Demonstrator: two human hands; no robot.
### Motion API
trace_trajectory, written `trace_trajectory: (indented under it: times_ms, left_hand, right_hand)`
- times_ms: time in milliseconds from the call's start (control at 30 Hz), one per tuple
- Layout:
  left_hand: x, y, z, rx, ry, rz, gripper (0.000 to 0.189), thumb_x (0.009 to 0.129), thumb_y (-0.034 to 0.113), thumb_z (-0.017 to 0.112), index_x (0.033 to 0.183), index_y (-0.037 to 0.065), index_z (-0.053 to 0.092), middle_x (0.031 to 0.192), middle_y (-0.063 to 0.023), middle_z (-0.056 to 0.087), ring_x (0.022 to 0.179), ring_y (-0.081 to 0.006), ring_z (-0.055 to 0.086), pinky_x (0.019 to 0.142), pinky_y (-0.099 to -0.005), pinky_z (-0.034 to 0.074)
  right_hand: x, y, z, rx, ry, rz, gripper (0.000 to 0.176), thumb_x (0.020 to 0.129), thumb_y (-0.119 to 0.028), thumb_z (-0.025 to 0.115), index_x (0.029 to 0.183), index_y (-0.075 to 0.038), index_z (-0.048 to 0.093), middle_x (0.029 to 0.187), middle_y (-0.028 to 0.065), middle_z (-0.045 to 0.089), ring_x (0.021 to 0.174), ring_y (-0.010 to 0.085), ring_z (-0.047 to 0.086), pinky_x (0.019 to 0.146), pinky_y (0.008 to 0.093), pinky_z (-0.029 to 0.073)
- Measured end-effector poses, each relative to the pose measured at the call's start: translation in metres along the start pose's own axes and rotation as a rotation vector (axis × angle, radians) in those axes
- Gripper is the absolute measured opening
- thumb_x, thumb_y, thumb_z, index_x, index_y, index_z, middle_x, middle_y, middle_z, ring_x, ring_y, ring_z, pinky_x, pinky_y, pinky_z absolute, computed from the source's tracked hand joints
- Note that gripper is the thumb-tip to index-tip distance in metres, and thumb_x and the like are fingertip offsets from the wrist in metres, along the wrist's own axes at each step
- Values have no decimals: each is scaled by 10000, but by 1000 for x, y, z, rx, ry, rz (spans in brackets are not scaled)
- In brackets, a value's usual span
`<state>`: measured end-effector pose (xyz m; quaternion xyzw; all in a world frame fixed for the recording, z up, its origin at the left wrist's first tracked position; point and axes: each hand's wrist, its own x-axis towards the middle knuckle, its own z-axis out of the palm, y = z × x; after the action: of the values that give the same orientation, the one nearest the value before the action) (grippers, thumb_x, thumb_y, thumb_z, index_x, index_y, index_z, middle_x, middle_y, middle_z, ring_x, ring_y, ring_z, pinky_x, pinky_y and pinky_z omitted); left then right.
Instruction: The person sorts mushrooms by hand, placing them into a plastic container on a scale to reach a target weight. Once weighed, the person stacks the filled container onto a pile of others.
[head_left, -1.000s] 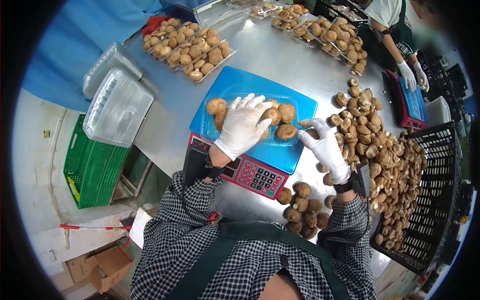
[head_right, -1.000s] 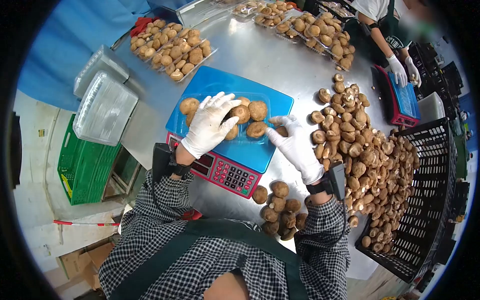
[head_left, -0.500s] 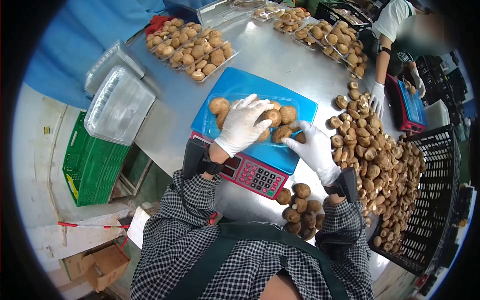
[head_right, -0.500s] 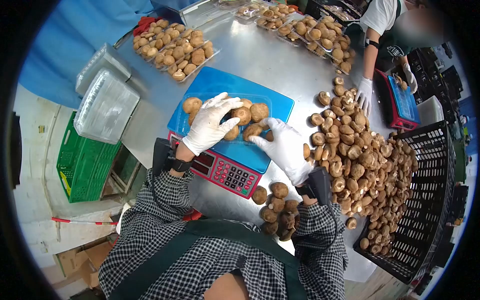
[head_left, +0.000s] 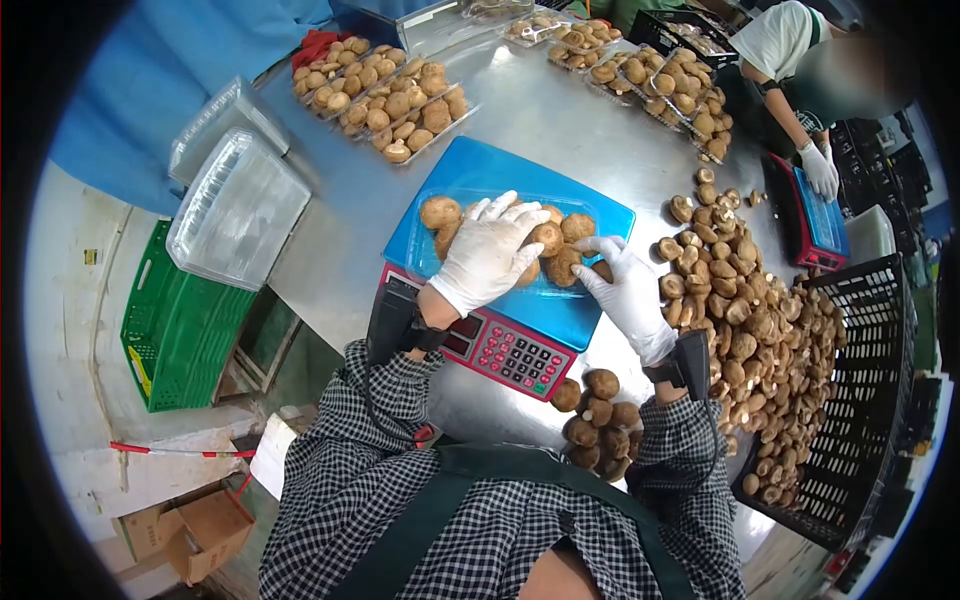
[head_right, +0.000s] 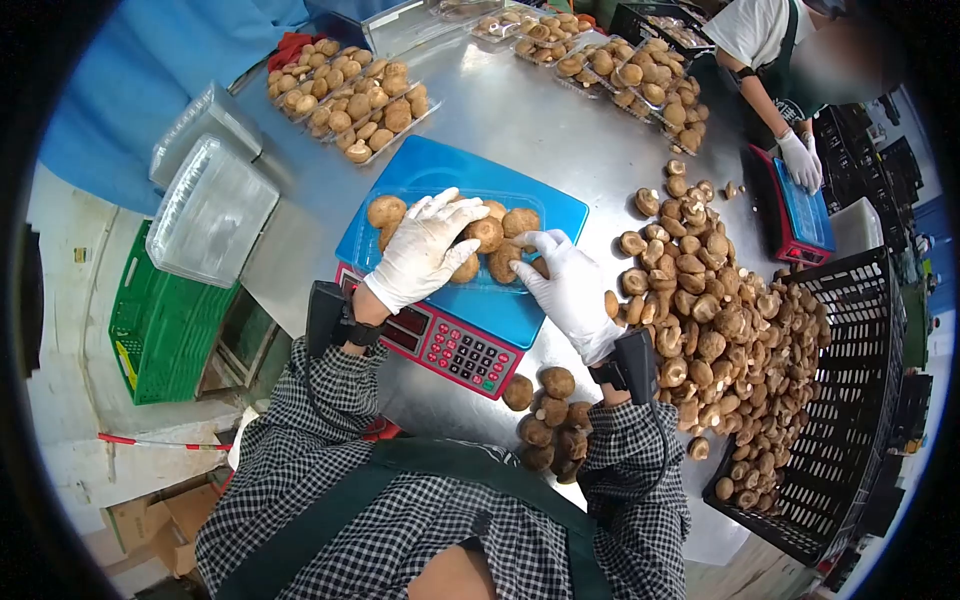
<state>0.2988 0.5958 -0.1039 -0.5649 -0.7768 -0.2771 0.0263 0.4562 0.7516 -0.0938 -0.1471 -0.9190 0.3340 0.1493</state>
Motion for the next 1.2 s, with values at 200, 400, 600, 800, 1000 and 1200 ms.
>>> trace_trajectory:
  times_ms: [200, 400, 600, 800, 1000, 1200]
  left_hand:
    - [-5, -8, -44, -260, 232, -58, 350, 956, 218, 529, 1266, 59, 556, 1263, -147, 572, 1165, -292, 550, 1004, -365, 419]
    - [-57, -39, -100, -545, 515, -349, 318, 983, 273, 526, 1157, 25, 622, 1124, -74, 661, 1094, -171, 582, 975, -283, 414]
    - [-96, -40, -111, -601, 559, -490, 309, 987, 244, 522, 1179, 18, 606, 1116, -88, 657, 1087, -140, 591, 941, -273, 431]
    - [-113, -19, -101, -610, 473, -486, 282, 978, 161, 526, 1182, -25, 583, 1124, -96, 639, 1075, -165, 598, 979, -293, 446]
    - [-124, 1, -89, -600, 354, -541, 282, 965, 178, 553, 1192, 15, 591, 1119, -98, 644, 1072, -162, 595, 958, -285, 446]
    - [-110, -27, -67, -403, 190, -740, 359, 926, 202, 582, 1241, 32, 554, 901, -5, 605, 785, -85, 577, 730, -250, 500]
  right_hand:
    - [-36, -13, -45, 677, 76, 605, 222, 911, -138, 607, 1099, -22, 627, 782, 1, 588, 629, 41, 511, 551, 202, 433]
    - [-114, 43, -43, 474, 94, 465, 216, 947, -143, 537, 1085, -14, 642, 931, 35, 660, 817, 95, 604, 702, 206, 480]
    - [-146, 49, -31, 697, 13, 570, 204, 960, -167, 574, 1071, -18, 657, 869, -5, 644, 813, 70, 555, 760, 202, 443]
    - [-133, 14, -42, 543, -96, 446, 219, 957, -158, 545, 1077, -8, 650, 887, 16, 633, 826, 86, 539, 768, 217, 423]
    - [-110, 23, -33, 746, -49, 420, 272, 969, -212, 545, 1134, -14, 635, 922, 37, 637, 832, 85, 547, 756, 217, 444]
    - [-61, 26, -21, 505, -6, 294, 313, 953, -242, 580, 1120, 16, 638, 880, 31, 653, 699, 87, 560, 626, 238, 466]
